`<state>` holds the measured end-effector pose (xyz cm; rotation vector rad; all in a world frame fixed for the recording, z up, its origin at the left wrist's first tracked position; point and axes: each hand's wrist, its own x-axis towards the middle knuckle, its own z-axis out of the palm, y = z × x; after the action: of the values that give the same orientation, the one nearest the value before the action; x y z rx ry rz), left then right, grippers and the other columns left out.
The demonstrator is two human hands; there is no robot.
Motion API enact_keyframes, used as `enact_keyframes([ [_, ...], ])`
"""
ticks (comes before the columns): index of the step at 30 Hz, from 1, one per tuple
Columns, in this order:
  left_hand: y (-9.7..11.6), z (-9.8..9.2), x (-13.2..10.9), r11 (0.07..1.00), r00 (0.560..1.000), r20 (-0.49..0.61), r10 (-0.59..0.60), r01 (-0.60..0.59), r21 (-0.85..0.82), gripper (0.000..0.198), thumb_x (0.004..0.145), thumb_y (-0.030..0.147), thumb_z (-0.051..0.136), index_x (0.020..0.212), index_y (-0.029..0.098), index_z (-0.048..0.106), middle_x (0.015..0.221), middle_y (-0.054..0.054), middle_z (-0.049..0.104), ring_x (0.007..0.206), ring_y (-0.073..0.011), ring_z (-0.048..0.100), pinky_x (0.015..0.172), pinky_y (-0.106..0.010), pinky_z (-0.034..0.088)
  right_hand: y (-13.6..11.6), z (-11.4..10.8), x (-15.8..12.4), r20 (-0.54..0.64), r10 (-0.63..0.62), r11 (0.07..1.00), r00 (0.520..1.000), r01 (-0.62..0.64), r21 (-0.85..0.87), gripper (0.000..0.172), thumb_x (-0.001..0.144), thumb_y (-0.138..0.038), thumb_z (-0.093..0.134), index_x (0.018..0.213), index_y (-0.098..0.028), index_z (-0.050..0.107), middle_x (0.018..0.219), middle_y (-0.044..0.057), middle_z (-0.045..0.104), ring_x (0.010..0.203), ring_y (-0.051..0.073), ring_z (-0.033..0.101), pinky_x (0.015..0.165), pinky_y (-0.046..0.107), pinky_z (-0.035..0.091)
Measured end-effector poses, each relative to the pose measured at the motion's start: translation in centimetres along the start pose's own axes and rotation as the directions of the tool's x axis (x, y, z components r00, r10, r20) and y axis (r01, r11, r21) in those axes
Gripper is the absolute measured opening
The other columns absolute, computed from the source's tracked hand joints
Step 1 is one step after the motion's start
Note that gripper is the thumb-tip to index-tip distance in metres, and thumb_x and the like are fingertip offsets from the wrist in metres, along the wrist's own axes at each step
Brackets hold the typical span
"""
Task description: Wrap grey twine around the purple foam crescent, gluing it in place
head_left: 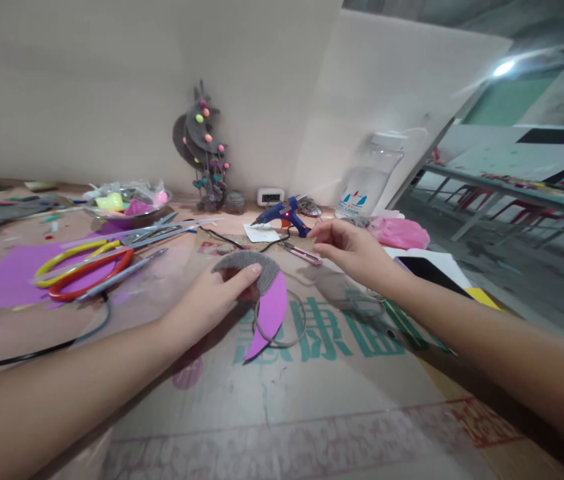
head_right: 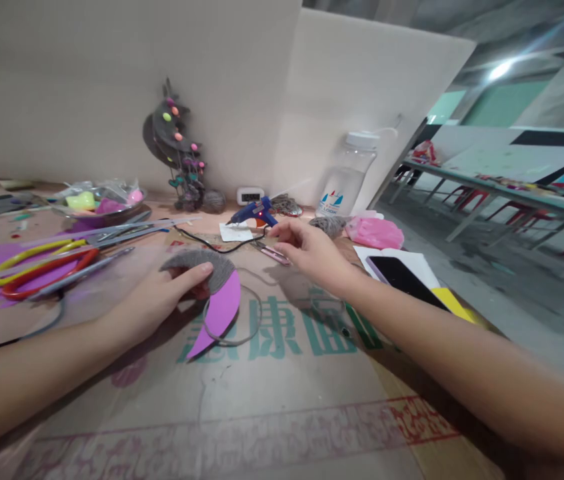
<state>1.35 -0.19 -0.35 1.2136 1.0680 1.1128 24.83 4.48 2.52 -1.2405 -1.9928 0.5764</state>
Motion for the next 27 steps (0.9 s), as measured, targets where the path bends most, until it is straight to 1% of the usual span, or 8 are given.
enact_keyframes([
  [3,0.1,0.0,0.0,1.0,1.0,-0.009,0.014,-0.015,-0.021,0.023,0.068,0.04,0.07,0.067,0.019,0.062,0.058,0.002,0.057,0.063,-0.0154,0.055,0.063,-0.027,0.045,0.8,0.2,1.5,0.031,-0.013,0.984,0.999,0.018,-0.175,0.017,0.081,-0.023,0.052,0.095,-0.017,0.059,0.069,-0.001,0.057,0.061,0.013,0.052,0.058,0.024,0.04],
  [6,0.2,0.0,0.1,0.999,1.0,0.001,0.031,-0.031,-0.036,0.023,0.068,0.039,0.07,0.065,0.018,0.061,0.059,0.002,0.057,0.063,-0.015,0.054,0.063,-0.027,0.044,2.0,-0.2,4.3,0.0,0.011,0.934,1.0,-0.01,-0.358,0.026,0.088,-0.024,0.04,0.103,-0.016,0.059,0.062,0.0,0.057,0.054,0.012,0.049,0.054,0.024,0.037],
  [9,0.2,0.0,0.2,1.0,0.999,0.028,0.018,-0.017,-0.016,0.024,0.07,0.039,0.068,0.065,0.018,0.06,0.058,0.002,0.057,0.061,-0.0139,0.053,0.063,-0.026,0.043,3.7,-0.8,7.6,0.018,0.079,0.861,0.997,-0.059,-0.505,0.032,0.087,-0.038,0.048,0.104,-0.015,0.063,0.079,0.007,0.067,0.068,0.017,0.058,0.062,0.025,0.041],
  [12,0.2,-0.1,0.2,1.0,0.999,0.029,-0.013,0.013,0.004,0.024,0.072,0.041,0.067,0.069,0.018,0.062,0.059,0.002,0.058,0.059,-0.0137,0.052,0.062,-0.026,0.042,5.2,-0.8,9.8,0.021,0.179,0.854,0.984,-0.145,-0.499,0.045,0.08,-0.043,0.059,0.113,-0.014,0.061,0.104,0.012,0.068,0.084,0.021,0.062,0.072,0.027,0.045],
  [14,0.2,-0.1,0.2,1.0,0.999,0.029,-0.013,0.013,0.008,0.024,0.072,0.042,0.066,0.07,0.018,0.063,0.059,0.002,0.058,0.058,-0.014,0.052,0.06,-0.026,0.041,5.9,-0.3,10.5,0.046,0.192,0.868,0.98,-0.148,-0.474,0.05,0.076,-0.045,0.063,0.115,-0.013,0.061,0.108,0.013,0.067,0.087,0.022,0.063,0.074,0.027,0.046],
  [17,0.1,-0.1,0.3,1.0,1.0,0.017,0.01,-0.01,0.024,0.024,0.072,0.041,0.066,0.069,0.018,0.063,0.055,0.002,0.057,0.057,-0.0151,0.052,0.058,-0.026,0.04,6.3,1.1,10.8,0.055,0.18,0.886,0.982,-0.137,-0.443,0.047,0.073,-0.047,0.065,0.105,-0.013,0.064,0.103,0.012,0.069,0.085,0.022,0.064,0.072,0.027,0.046],
  [22,0.0,-0.1,0.3,0.997,0.999,0.012,0.038,-0.038,0.063,0.024,0.074,0.04,0.064,0.063,0.019,0.06,0.055,0.002,0.056,0.057,-0.0152,0.051,0.057,-0.026,0.038,6.3,3.2,10.7,-0.023,0.187,0.904,0.982,-0.181,-0.387,0.037,0.075,-0.041,0.063,0.098,-0.012,0.064,0.091,0.012,0.07,0.077,0.021,0.064,0.066,0.028,0.045],
  [27,-0.1,-0.2,0.2,0.997,0.999,0.031,0.037,-0.039,0.066,0.023,0.075,0.04,0.064,0.065,0.019,0.06,0.058,0.002,0.057,0.059,-0.0149,0.052,0.058,-0.026,0.039,5.5,3.4,10.5,-0.047,0.197,0.934,0.979,-0.202,-0.294,0.029,0.078,-0.038,0.059,0.088,-0.012,0.066,0.076,0.008,0.07,0.065,0.018,0.062,0.061,0.026,0.044],
])
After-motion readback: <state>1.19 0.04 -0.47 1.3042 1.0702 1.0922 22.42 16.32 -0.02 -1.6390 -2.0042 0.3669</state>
